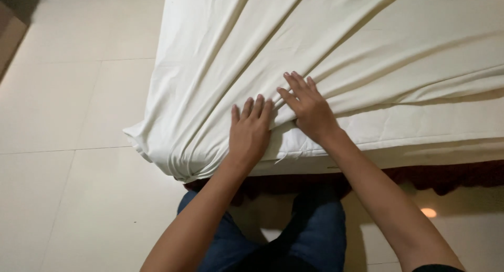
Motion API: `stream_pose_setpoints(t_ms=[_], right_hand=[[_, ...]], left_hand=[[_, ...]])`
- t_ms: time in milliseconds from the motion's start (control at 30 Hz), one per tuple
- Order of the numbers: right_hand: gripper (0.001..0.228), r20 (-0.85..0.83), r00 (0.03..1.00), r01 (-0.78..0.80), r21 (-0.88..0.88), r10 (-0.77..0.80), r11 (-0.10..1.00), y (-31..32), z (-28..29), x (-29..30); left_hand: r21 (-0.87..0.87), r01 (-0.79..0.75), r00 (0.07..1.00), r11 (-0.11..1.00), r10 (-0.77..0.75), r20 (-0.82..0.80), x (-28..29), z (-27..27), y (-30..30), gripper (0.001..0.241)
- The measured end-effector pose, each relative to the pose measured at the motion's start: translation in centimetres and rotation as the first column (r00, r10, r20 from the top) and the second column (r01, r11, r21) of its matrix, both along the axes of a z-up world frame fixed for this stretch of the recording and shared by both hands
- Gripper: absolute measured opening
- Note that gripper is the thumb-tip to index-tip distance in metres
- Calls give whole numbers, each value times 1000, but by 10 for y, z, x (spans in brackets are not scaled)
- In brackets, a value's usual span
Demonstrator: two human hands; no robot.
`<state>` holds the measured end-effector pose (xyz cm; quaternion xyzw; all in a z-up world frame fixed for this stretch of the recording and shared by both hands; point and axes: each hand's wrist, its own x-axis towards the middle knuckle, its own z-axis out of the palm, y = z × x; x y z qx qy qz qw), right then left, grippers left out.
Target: The person spreads a white fitted sheet over a mattress, smoothing the fabric and tucking the edges under the mattress. They work around the perimeter of the bed, ensuring the sheet is tight and wrinkle-free.
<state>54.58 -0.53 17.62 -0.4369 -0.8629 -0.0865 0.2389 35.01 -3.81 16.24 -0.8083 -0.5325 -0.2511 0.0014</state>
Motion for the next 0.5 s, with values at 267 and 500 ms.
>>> stream_pose_setpoints(t_ms=[267, 500], right_hand=[[55, -78, 997, -8, 142, 19, 990, -28, 4, 11], [49, -204, 978, -13, 162, 47, 987, -79, -6, 29]], left_hand=[[170, 66, 997, 983, -57, -56, 12, 0, -4, 55], [200, 143, 990, 969, -143, -16, 27, 3, -64, 53]])
